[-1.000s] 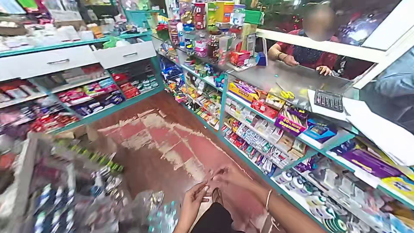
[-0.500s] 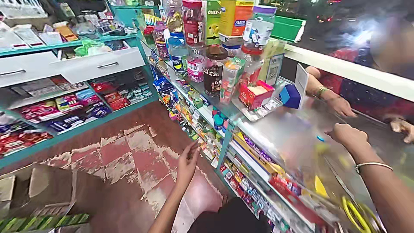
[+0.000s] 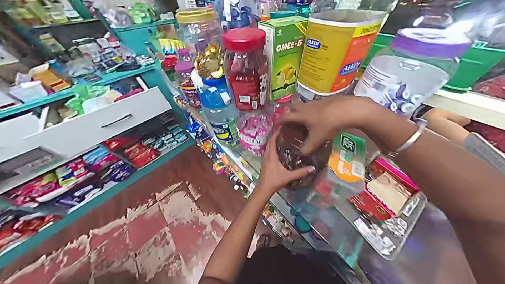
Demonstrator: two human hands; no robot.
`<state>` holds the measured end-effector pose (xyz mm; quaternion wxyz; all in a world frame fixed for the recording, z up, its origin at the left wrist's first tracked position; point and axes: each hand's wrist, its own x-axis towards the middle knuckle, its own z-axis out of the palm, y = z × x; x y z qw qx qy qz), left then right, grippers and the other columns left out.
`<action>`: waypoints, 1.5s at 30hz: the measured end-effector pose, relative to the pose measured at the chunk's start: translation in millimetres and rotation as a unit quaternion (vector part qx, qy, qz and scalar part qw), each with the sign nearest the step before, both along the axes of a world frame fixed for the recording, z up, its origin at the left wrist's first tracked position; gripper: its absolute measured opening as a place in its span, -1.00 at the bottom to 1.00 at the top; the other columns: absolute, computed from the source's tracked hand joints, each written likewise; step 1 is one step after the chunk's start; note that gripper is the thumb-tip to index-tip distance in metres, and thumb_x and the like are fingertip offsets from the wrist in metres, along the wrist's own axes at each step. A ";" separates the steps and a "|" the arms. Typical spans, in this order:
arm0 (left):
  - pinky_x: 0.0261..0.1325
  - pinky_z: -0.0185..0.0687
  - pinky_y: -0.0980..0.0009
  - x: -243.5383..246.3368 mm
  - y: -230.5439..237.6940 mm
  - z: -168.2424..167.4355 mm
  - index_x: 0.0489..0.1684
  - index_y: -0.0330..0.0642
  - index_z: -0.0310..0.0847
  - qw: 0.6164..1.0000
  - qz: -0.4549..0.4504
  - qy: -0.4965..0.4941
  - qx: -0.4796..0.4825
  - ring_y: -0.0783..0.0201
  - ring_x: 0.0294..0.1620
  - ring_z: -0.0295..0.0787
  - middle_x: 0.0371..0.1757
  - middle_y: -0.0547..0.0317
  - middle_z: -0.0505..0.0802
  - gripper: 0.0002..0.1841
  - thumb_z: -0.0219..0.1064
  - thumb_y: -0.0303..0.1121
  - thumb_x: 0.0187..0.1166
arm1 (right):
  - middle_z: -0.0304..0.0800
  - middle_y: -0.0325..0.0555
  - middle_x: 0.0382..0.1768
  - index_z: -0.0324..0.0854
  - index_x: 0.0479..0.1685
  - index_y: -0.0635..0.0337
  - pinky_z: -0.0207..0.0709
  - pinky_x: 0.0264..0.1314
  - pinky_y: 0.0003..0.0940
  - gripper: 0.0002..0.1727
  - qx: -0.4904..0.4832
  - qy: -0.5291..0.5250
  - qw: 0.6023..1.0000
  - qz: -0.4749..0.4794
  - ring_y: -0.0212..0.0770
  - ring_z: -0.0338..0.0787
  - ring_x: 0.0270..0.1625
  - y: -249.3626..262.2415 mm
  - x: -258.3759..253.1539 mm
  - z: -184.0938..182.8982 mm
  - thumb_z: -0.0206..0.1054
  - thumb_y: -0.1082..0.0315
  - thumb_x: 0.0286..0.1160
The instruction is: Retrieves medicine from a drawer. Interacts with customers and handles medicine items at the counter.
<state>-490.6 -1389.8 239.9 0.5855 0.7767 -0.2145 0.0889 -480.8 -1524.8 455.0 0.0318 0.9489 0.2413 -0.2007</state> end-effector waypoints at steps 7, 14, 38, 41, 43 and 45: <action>0.78 0.23 0.25 12.1 42.4 25.8 0.91 -0.02 -0.20 0.963 -0.165 -0.129 -0.168 0.30 0.77 0.24 0.83 0.15 0.28 0.25 0.37 0.49 0.24 | 0.60 -0.27 0.48 0.43 0.66 -0.10 0.50 0.53 -0.12 0.07 0.212 -0.143 0.958 0.128 -0.19 0.53 0.54 -12.3 -14.8 18.9 0.65 -0.23 -0.09; 0.60 0.50 0.23 31.5 74.4 57.2 0.56 -0.05 0.43 0.917 -0.267 -0.042 -0.294 0.15 0.53 0.62 0.49 0.11 0.72 -0.59 0.18 -0.34 0.75 | 0.82 -0.40 -0.42 0.79 -0.17 0.09 0.74 -0.34 -0.62 -0.88 0.246 -0.136 0.959 0.045 -0.56 0.79 -0.40 -14.2 3.6 15.8 0.35 0.32 0.62; 0.61 0.52 0.20 15.3 88.6 35.4 0.41 -0.05 0.49 0.938 -0.097 -0.080 -0.323 0.13 0.50 0.65 0.40 0.13 0.77 -0.65 0.25 -0.24 0.72 | 0.74 0.24 -0.04 0.68 0.07 0.46 0.50 0.13 0.11 -0.79 -0.002 0.106 0.994 -0.029 0.17 0.72 0.08 17.2 12.3 -59.7 0.32 0.50 0.59; 0.60 0.52 0.22 14.8 91.5 29.4 0.42 -0.09 0.48 0.942 -0.084 -0.065 -0.318 0.14 0.50 0.65 0.40 0.13 0.77 -0.64 0.24 -0.25 0.72 | 0.84 0.10 -0.10 0.84 -0.03 0.30 0.54 0.20 -0.01 -0.82 0.071 0.043 0.996 -0.018 0.05 0.77 0.05 -4.2 0.4 -31.1 0.49 0.50 0.43; 0.57 0.55 0.22 13.5 89.8 27.3 0.42 -0.15 0.44 0.946 -0.080 -0.053 -0.311 0.14 0.49 0.65 0.41 0.10 0.76 -0.64 0.21 -0.28 0.72 | 0.89 0.01 -0.05 0.87 0.00 0.20 0.56 0.26 -0.09 -0.82 0.134 -0.005 0.990 -0.049 -0.05 0.80 0.08 -18.2 -8.9 -17.3 0.50 0.44 0.47; 0.57 0.55 0.19 12.9 86.7 29.3 0.42 -0.15 0.44 0.946 -0.084 -0.058 -0.309 0.11 0.50 0.65 0.41 0.08 0.76 -0.64 0.21 -0.28 0.72 | 0.87 -0.08 -0.11 0.89 -0.03 0.16 0.60 0.11 -0.26 -0.83 0.218 -0.097 0.970 -0.038 -0.22 0.79 -0.05 -39.0 -17.8 -19.2 0.50 0.37 0.48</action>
